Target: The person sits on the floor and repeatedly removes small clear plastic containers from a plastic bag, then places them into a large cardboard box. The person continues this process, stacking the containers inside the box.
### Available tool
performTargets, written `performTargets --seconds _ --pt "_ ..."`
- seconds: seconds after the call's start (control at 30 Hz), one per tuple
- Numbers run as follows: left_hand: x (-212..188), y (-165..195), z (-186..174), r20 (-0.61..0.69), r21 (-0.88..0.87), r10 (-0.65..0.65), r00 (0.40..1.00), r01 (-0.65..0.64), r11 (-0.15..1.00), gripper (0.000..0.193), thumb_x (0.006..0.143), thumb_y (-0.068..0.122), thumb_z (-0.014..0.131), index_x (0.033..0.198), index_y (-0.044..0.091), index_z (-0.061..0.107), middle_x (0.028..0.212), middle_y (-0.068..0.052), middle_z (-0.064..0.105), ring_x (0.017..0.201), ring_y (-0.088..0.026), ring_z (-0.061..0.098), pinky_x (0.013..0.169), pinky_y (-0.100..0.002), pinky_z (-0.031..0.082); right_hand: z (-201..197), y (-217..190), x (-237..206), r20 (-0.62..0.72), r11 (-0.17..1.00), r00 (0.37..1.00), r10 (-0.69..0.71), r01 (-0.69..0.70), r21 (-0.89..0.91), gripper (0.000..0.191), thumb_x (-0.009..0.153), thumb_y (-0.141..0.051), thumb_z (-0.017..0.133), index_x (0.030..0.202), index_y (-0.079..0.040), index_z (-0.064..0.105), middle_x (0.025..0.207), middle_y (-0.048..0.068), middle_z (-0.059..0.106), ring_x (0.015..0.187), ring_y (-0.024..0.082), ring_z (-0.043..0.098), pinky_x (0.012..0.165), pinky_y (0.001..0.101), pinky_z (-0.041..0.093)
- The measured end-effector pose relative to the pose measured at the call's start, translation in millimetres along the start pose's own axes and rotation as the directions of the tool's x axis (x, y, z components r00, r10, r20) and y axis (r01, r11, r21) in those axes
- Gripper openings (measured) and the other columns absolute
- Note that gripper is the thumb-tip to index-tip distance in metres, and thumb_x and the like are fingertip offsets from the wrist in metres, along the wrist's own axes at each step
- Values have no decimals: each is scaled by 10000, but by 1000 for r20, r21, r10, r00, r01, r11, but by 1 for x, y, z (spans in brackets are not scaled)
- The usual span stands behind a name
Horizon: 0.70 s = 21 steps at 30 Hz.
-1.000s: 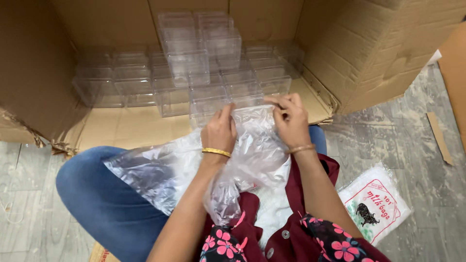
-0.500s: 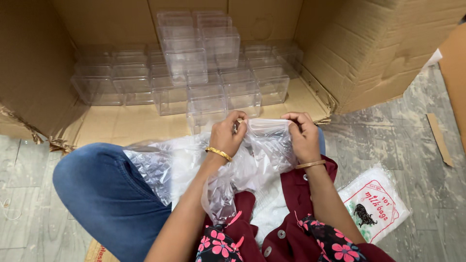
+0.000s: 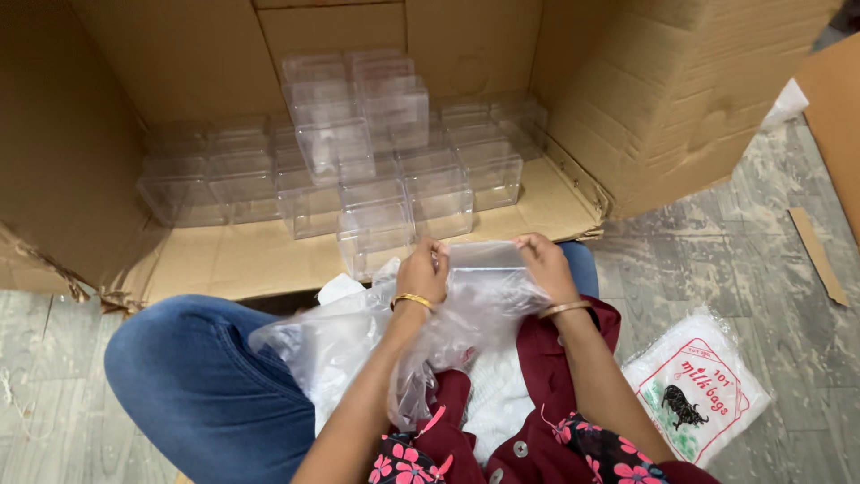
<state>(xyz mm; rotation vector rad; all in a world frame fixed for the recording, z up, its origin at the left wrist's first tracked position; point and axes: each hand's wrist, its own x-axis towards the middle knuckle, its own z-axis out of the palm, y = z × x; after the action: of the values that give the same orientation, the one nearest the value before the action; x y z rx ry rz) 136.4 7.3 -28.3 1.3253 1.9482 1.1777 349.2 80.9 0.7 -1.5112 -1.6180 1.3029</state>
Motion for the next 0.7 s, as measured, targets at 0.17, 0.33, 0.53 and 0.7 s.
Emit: performTargets --seconds 0.17,0.33,0.53,0.7 --pt "-2 48 -23 62 -208 128 990 -113 972 168 961 241 650 999 78 659 841 -105 728 756 -262 700 707 -378 544 -6 -35 -59 615 574 788 -12 -498 650 577 993 -460 546 1248 53 619 1101 139 692 950 194 672 840 325 569" --pt "4 59 -34 237 -373 124 963 -28 927 232 899 234 754 1000 44 667 901 -57 704 858 -171 655 797 -315 540 -47 0 -89 332 774 802 -496 235 589 760 941 -454 697 1467 77 560 1251 151 599 947 143 580 751 263 507" --pt "8 33 -71 274 -529 164 948 6 849 318 968 217 710 1244 69 662 1179 14 681 1136 -90 585 1013 -258 453 -186 126 -76 -573 597 819 34 443 669 481 1105 -330 546 1466 -12 538 1486 102 600 1408 281 580 1192 458 518" --pt "3 30 -99 410 -659 44 911 263 704 447 934 184 695 1354 72 594 995 -41 685 963 -131 664 887 -295 542 -227 167 -38 -683 676 423 595 197 711 430 1004 -376 539 1353 -126 554 1382 37 604 1239 250 646 970 407 583"
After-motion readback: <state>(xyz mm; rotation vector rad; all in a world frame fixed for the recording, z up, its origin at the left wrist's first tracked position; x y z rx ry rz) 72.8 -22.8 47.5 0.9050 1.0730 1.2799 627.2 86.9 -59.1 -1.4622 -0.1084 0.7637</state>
